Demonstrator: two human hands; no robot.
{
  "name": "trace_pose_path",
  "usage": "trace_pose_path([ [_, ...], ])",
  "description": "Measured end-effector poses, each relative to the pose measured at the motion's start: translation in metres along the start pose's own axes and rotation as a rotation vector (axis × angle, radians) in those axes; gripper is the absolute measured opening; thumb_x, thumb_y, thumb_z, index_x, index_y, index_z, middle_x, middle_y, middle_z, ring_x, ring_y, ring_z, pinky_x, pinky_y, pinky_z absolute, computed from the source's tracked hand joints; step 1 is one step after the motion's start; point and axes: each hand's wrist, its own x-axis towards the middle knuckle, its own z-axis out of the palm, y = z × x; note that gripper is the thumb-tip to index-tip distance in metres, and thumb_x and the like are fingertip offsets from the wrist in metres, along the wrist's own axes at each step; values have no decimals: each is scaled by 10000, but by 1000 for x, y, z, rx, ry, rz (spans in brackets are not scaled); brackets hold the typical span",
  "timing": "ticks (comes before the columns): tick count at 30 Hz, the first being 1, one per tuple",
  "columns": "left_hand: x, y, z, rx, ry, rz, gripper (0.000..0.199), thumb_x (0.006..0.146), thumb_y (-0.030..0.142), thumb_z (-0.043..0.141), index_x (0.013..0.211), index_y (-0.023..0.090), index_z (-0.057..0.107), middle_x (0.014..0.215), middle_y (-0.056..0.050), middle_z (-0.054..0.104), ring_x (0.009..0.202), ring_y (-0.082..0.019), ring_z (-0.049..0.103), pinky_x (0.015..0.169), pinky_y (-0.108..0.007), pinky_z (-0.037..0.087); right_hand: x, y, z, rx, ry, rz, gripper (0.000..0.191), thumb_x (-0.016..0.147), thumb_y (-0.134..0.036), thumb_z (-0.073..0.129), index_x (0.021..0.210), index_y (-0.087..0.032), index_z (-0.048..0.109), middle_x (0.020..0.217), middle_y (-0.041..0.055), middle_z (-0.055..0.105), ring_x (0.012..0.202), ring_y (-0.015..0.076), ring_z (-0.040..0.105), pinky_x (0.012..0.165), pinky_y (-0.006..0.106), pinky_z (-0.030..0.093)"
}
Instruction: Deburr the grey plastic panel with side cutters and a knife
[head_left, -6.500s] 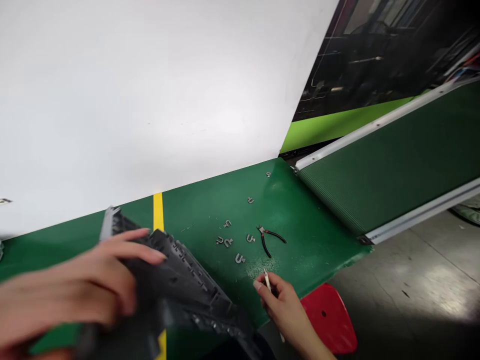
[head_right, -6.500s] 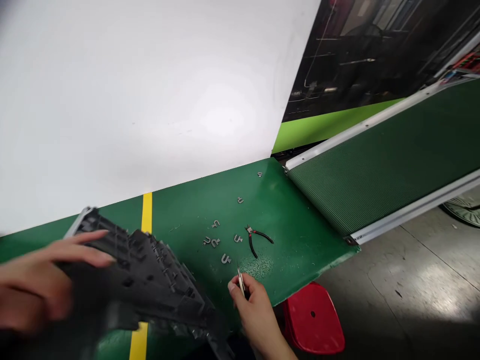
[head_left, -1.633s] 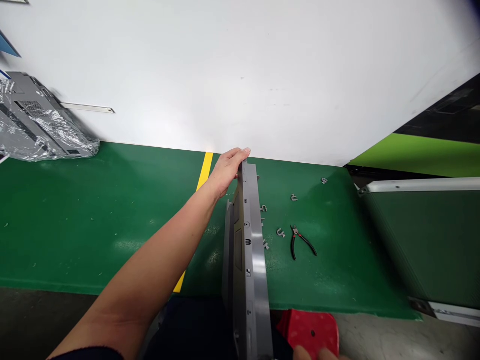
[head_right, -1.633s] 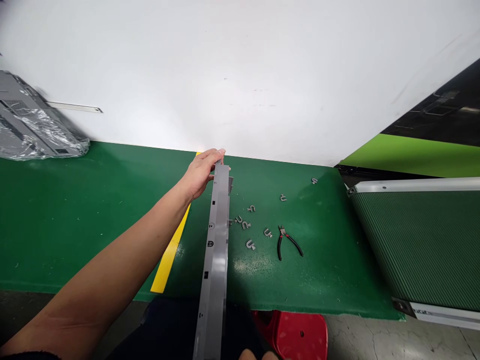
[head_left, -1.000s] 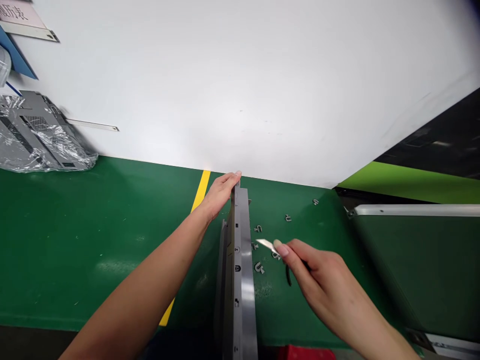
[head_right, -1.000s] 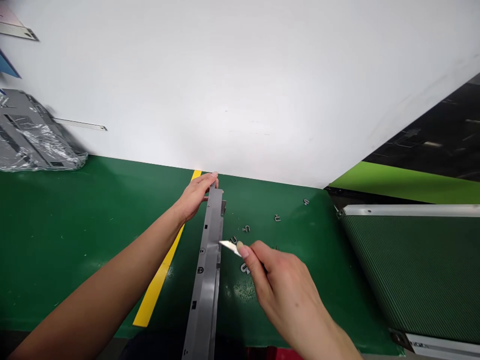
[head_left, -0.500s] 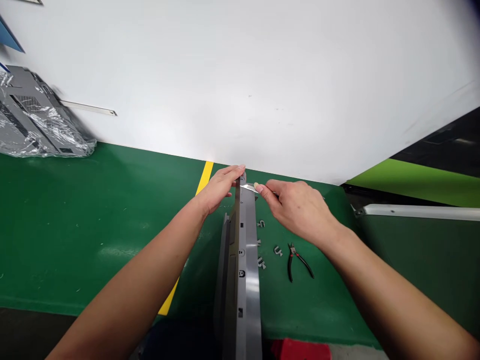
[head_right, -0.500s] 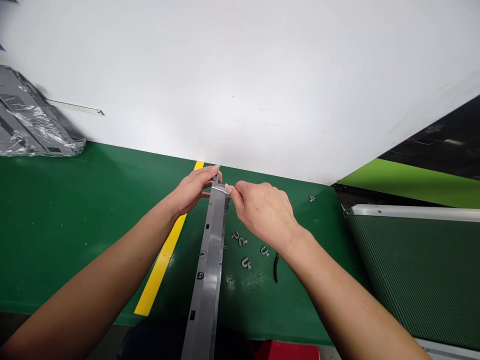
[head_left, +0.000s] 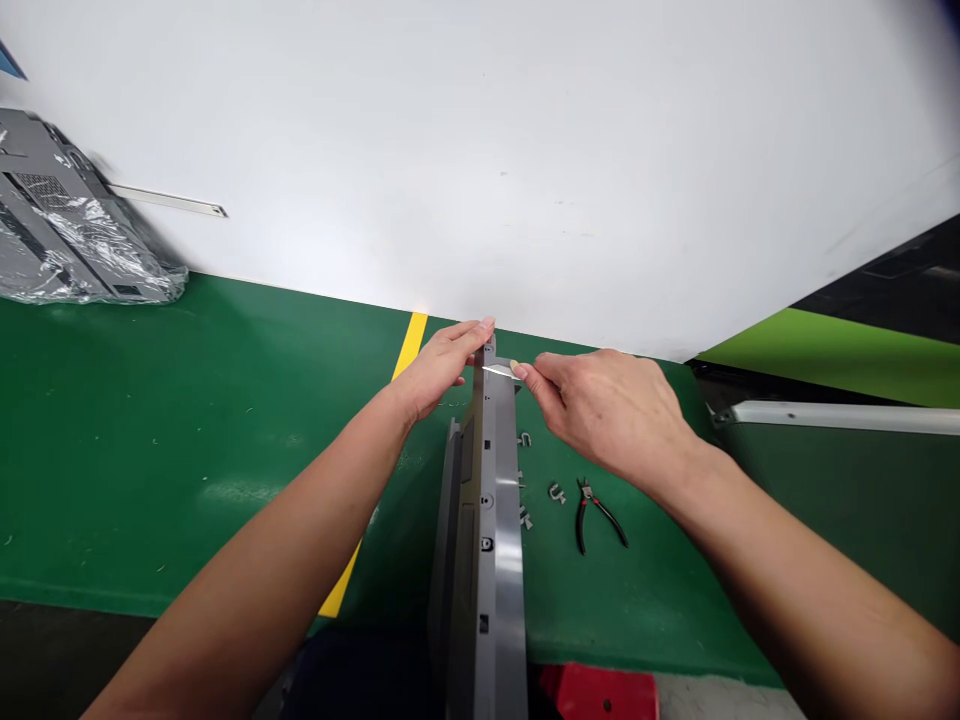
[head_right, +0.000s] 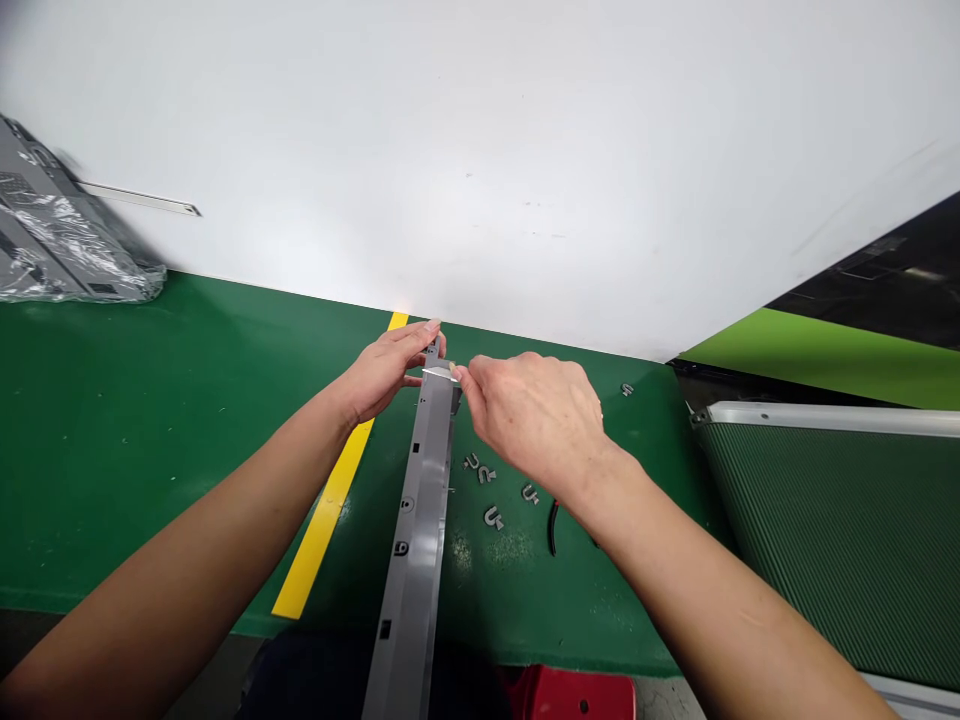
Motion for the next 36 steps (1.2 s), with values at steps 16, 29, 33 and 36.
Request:
trace_pose_path([
  [16, 6, -1, -5, 95, -98, -16, 511, 885, 752, 538, 907, 249, 625, 1077, -49, 621, 974, -230, 559, 831, -373, 446, -5, 3, 1, -81, 36, -33, 559, 1076, -550, 241, 720, -228, 527, 534, -12, 459, 485, 142, 171, 524, 337, 103],
  [29, 7, -2, -7, 92, -104, -21, 477, 888, 726, 552, 896, 253, 609, 1107, -55, 639, 1019, -254, 569, 871, -408, 446, -4, 2, 3, -74, 79, -39, 504, 1073, -518, 290, 698, -233, 469, 511, -23, 446, 480, 141, 139, 516, 328, 97],
  [33, 7, -3, -7, 88, -95, -13, 478, 890, 723, 555, 916, 251, 620, 1132, -60, 646, 1016, -250, 579, 862, -401, 459, -7, 1, 4, -66, 75, -42, 508, 1073, -528, 288, 696, -232, 457, 513, -27, 449, 480, 140, 140, 516, 326, 94],
  [36, 7, -3, -8, 76, -93, -12, 483, 888, 721, 564, 926, 244, 630, 1149, -64, 645, 1019, -249, 583, 852, -394, 468, -10, 0, 5, -52, 72, -46, 515, 1074, -535, 276, 699, -229, 452, 528, -27, 463, 484, 137, 154, 525, 324, 90],
])
